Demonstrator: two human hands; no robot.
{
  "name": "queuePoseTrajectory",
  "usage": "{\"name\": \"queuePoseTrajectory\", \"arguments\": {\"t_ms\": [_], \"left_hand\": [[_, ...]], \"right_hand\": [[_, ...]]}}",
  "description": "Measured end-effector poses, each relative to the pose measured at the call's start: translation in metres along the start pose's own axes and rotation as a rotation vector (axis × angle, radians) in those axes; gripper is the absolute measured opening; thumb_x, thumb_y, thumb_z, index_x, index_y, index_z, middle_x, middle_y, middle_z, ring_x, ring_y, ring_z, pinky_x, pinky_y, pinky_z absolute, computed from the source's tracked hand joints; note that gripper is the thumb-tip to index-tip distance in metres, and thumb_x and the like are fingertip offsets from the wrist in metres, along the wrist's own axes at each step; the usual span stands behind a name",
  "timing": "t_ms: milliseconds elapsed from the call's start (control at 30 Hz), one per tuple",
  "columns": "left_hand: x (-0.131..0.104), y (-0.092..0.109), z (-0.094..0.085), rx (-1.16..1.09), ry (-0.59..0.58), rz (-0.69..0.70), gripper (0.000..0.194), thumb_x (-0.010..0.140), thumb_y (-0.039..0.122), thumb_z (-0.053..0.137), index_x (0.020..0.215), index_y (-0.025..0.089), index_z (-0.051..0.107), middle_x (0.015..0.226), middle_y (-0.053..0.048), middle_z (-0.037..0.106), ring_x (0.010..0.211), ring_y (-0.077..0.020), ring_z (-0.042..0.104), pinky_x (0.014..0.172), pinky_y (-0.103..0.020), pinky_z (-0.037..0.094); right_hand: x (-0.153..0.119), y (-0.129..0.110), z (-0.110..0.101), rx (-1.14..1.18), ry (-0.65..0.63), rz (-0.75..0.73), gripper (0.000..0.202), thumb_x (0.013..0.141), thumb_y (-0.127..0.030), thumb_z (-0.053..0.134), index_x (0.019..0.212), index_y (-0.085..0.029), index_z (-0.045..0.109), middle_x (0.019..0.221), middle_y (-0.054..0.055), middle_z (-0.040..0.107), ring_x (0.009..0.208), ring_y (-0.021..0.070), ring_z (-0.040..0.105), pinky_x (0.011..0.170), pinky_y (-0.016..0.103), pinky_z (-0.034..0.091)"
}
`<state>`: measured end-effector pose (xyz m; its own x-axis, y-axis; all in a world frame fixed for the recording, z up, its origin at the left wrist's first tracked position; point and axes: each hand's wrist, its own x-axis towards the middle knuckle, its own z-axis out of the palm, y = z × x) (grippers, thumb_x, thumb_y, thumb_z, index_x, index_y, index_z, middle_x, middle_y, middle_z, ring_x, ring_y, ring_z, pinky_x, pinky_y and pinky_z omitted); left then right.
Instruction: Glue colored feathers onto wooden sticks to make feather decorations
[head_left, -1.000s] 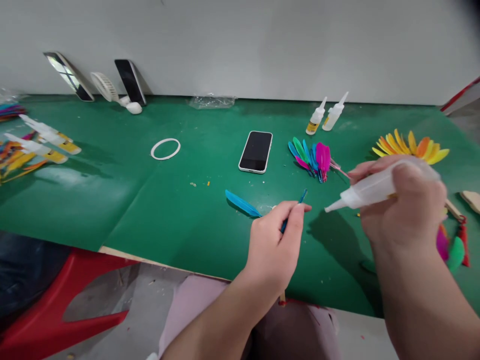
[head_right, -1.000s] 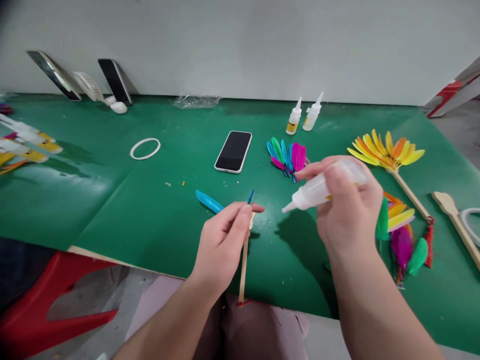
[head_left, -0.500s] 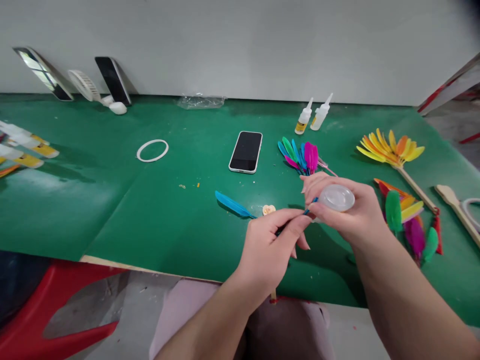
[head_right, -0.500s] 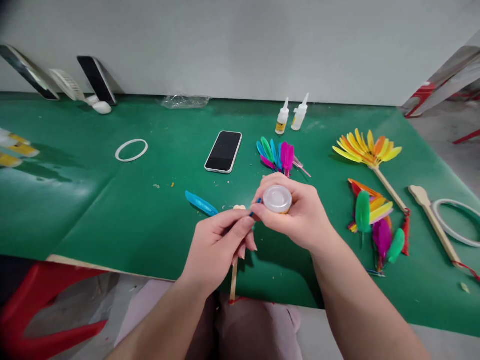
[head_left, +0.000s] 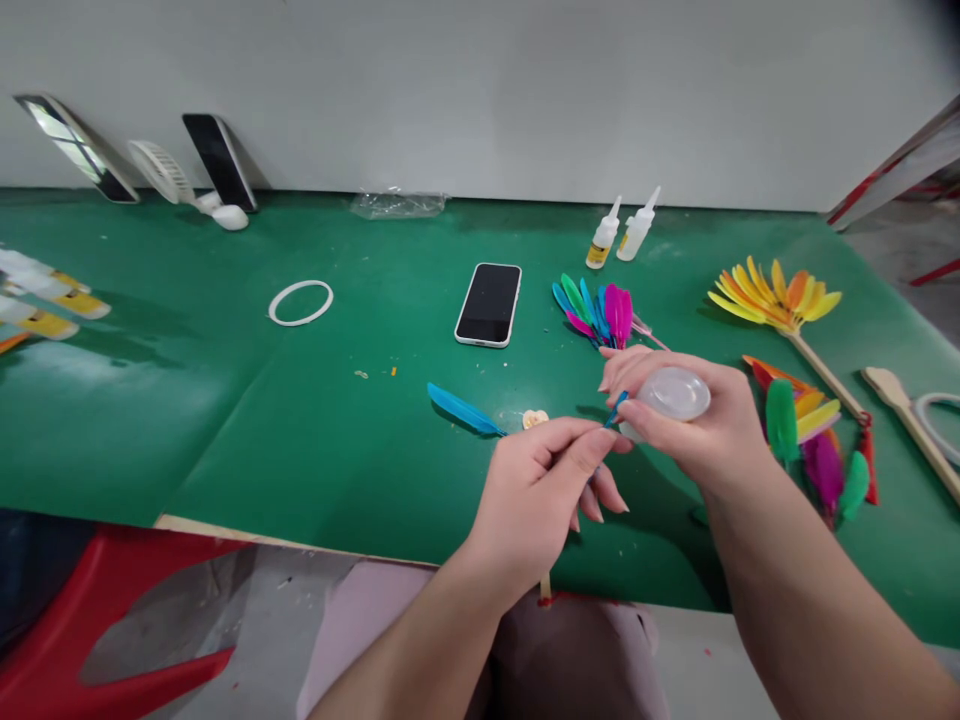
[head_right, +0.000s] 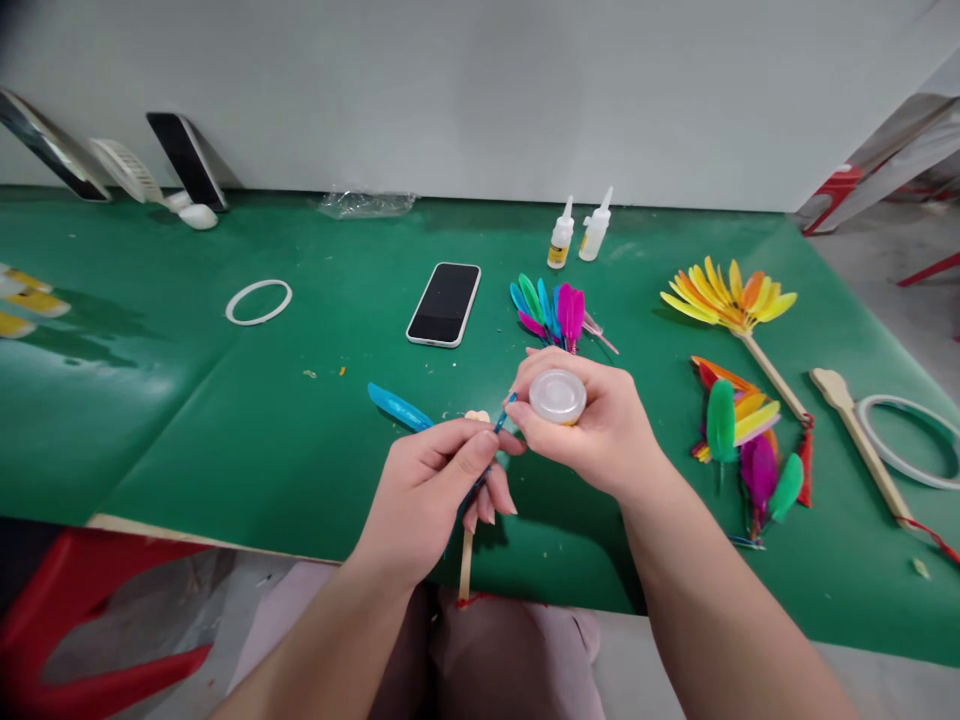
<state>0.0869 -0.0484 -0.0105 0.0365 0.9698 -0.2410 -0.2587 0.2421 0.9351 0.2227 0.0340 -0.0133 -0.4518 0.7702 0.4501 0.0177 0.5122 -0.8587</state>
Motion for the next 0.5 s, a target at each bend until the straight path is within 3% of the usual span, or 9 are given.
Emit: {"name": "queuePoseTrajectory", "arguments": {"t_ms": [500], "left_hand": [[0.0007,0.0002,-0.0041,-0.109,-0.068,-0.088,0.028,0.083,0.039,0.054,0.08,0.015,0.067,0.049,0.0,0.06,0.039,-0.0041,0.047,0.037,-0.012,0.034]], "right_hand": [[-0.0012,0.0024,-0.009,-0.007,-0.082,0.032,0.008,0.069,-0.017,0.065,0.073,-0.024,0.063,0.069,-0.002,0.062,0.073,0.016,0.059,0.093,0.044,0.042]]}}
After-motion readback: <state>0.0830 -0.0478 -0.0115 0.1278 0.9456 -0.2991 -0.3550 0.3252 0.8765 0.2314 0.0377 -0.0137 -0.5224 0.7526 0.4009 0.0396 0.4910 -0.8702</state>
